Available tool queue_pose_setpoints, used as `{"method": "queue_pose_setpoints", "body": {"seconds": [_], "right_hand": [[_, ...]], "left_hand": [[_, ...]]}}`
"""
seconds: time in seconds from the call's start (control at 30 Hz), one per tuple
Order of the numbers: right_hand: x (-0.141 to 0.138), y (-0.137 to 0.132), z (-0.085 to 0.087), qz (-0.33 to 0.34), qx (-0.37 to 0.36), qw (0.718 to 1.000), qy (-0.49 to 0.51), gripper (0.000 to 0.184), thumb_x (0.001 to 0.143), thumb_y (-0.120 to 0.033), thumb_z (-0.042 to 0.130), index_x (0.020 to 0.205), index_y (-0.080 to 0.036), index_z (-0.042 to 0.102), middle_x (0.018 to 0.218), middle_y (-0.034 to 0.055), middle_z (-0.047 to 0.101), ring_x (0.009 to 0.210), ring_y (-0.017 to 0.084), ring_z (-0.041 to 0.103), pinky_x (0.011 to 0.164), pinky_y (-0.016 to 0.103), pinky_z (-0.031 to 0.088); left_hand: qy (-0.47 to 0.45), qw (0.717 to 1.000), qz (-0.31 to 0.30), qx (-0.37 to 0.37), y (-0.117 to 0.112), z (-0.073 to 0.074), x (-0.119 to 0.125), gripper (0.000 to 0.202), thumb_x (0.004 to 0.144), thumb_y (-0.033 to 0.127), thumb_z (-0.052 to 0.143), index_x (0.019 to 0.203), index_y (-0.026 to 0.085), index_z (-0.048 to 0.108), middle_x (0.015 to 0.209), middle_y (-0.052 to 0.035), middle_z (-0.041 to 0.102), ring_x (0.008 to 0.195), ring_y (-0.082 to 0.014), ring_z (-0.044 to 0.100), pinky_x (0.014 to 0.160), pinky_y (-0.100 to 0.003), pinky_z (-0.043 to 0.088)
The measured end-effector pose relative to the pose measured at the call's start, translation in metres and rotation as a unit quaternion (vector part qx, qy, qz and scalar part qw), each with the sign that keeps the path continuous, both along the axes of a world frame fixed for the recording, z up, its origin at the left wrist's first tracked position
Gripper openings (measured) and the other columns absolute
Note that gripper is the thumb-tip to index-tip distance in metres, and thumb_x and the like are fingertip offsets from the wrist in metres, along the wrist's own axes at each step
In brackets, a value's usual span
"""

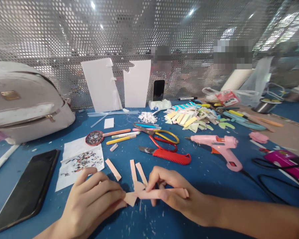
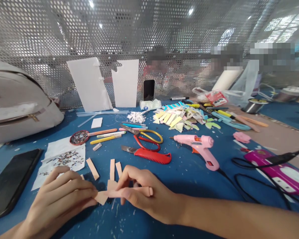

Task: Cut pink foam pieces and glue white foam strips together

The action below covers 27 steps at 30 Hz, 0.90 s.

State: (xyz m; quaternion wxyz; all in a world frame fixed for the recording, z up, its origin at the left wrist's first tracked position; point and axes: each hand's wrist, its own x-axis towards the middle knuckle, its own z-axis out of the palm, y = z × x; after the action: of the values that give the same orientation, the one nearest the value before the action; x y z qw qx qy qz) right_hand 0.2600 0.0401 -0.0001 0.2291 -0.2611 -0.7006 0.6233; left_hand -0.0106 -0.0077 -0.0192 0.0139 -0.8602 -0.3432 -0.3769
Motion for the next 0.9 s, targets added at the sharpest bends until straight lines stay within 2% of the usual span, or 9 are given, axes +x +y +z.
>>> {"method": "queue_pose_setpoints", "body": {"seconds": [0.13,0.27,0.4,0.53,0.63,0.77,0.9], "right_hand": [[-0.0002,-0.0003,0.0019,0.014,-0.038,0.999,0.007,0.044,0.098,-0.060,0.052,0.091,-0.017,0.056,0.077,0.0027,0.058,0.071,0.017,0.060,0.067,0.030,0.046],[-0.0013,-0.0002,0.0028,0.007,-0.022,1.000,-0.019,0.038,0.098,-0.054,0.055,0.096,-0.017,0.059,0.086,0.0044,0.061,0.077,0.017,0.061,0.069,0.029,0.046],[-0.0017,0.0001,0.0027,0.026,-0.046,0.999,0.005,0.044,0.098,-0.060,0.052,0.091,-0.016,0.056,0.083,0.0035,0.057,0.072,0.016,0.062,0.067,0.029,0.048],[0.0001,0.0000,0.0019,0.020,-0.028,0.999,-0.021,0.039,0.097,-0.055,0.056,0.100,-0.016,0.060,0.087,0.0050,0.059,0.079,0.018,0.063,0.072,0.031,0.050],[0.0012,0.0000,0.0018,0.043,-0.029,0.998,-0.021,0.042,0.098,-0.057,0.054,0.095,-0.016,0.061,0.082,0.0046,0.059,0.074,0.018,0.063,0.067,0.029,0.049],[0.0008,0.0008,0.0040,0.028,0.021,0.999,-0.017,0.041,0.096,-0.056,0.057,0.101,-0.015,0.064,0.090,0.0075,0.064,0.080,0.019,0.063,0.072,0.030,0.049],[-0.0007,0.0031,0.0064,0.046,0.009,0.999,-0.009,0.042,0.098,-0.056,0.052,0.096,-0.016,0.063,0.085,0.0061,0.063,0.074,0.017,0.061,0.068,0.028,0.049]], "left_hand": [[-0.002,1.000,0.000,0.001,-0.0007,0.0001,-0.0009,0.015,0.104,0.024,0.059,0.096,0.021,0.071,0.090,0.0030,0.076,0.075,-0.0144,0.061,0.083,-0.037,0.034],[-0.003,1.000,0.004,0.002,0.0000,-0.0007,-0.0006,0.013,0.103,0.024,0.061,0.096,0.021,0.072,0.090,0.0037,0.076,0.075,-0.0139,0.062,0.084,-0.037,0.035],[-0.008,1.000,0.012,0.009,0.0018,-0.0010,0.0004,0.015,0.104,0.026,0.060,0.095,0.022,0.072,0.088,0.0038,0.076,0.073,-0.0135,0.063,0.082,-0.036,0.037],[-0.010,1.000,0.010,0.007,0.0025,-0.0008,0.0006,0.016,0.103,0.026,0.060,0.095,0.023,0.072,0.087,0.0040,0.076,0.072,-0.0136,0.063,0.080,-0.035,0.039],[-0.004,1.000,0.016,0.001,0.0017,0.0007,0.0000,0.014,0.103,0.026,0.061,0.094,0.023,0.073,0.086,0.0047,0.076,0.071,-0.0133,0.064,0.080,-0.035,0.039],[0.021,0.999,0.037,-0.019,0.0001,0.0049,0.0007,0.015,0.103,0.030,0.061,0.095,0.024,0.073,0.087,0.0065,0.077,0.073,-0.0127,0.065,0.082,-0.034,0.039],[0.011,0.999,0.035,-0.026,-0.0009,0.0077,0.0031,0.016,0.103,0.028,0.060,0.094,0.023,0.072,0.087,0.0065,0.076,0.072,-0.0124,0.063,0.082,-0.034,0.038]]}}
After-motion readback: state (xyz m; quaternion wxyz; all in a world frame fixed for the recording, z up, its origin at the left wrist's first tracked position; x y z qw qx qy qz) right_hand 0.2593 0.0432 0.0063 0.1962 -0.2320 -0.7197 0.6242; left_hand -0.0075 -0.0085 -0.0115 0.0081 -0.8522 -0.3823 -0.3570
